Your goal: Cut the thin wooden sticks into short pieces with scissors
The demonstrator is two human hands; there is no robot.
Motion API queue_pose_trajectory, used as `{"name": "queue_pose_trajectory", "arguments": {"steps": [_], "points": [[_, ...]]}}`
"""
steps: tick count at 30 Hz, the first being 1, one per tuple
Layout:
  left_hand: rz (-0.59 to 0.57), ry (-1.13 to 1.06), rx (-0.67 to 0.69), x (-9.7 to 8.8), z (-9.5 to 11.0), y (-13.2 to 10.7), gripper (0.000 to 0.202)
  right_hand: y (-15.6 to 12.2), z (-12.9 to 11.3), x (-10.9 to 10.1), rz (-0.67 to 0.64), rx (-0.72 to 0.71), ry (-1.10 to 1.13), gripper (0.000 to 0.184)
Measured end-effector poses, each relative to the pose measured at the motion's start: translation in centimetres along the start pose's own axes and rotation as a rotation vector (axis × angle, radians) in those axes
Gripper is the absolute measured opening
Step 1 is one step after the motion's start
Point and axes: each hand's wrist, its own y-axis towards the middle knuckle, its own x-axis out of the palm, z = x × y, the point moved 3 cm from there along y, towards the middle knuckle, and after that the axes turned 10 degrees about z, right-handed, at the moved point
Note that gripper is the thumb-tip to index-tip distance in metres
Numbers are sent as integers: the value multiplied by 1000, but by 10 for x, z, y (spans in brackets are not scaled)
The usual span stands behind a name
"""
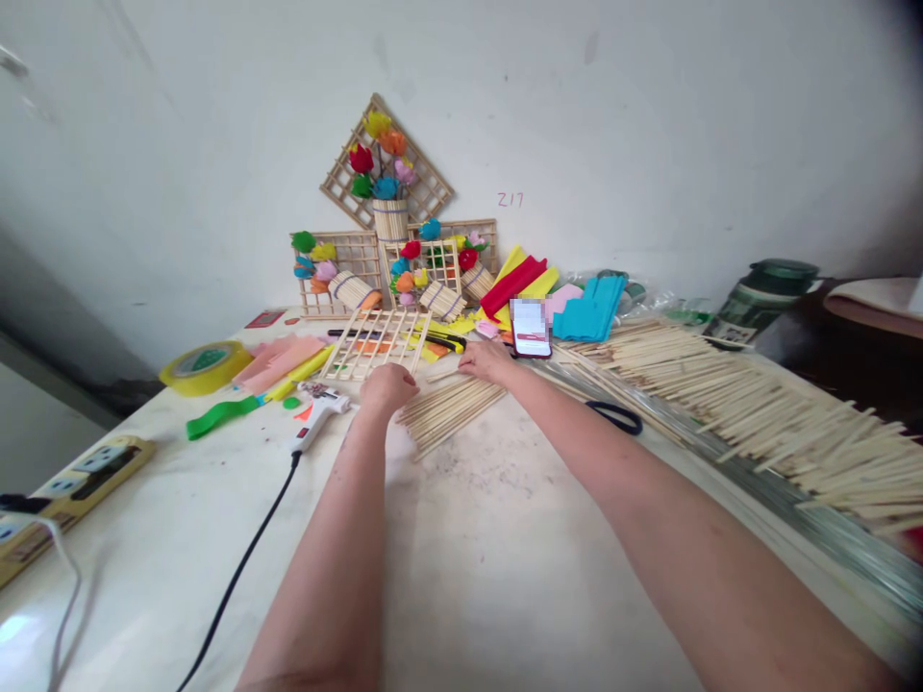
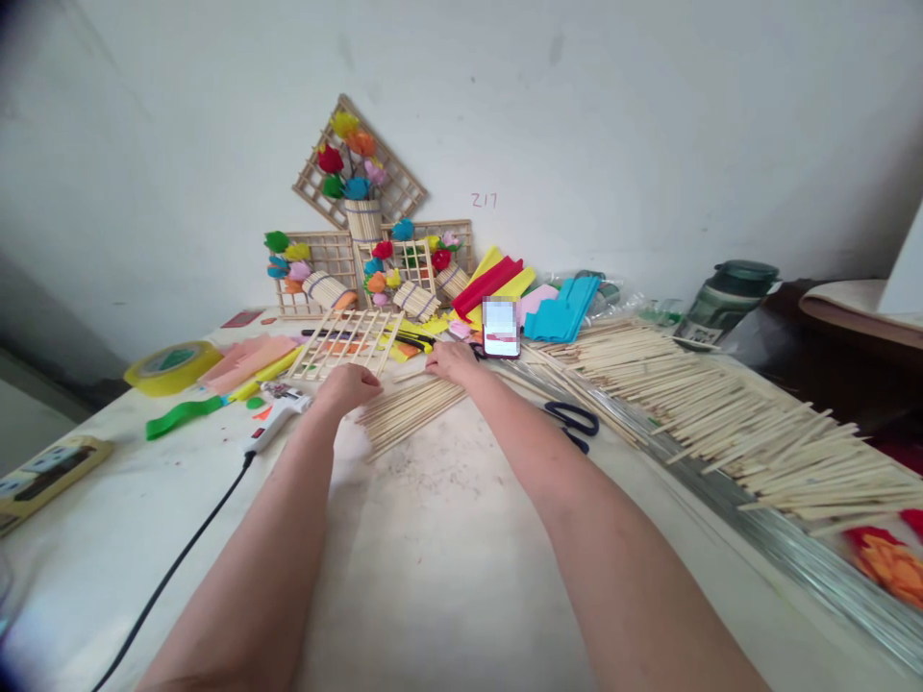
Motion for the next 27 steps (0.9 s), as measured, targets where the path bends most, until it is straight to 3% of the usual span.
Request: {"name": "queue_pose_trajectory", "arguments": {"steps": [12,27], "points": [[-119,-21,121,0,0,-3,22,-4,-7,-4,13,62,-29,24],[-157,-38,223,4,1,-2,23,-5,-10,3,48,123,-74,26]]}}
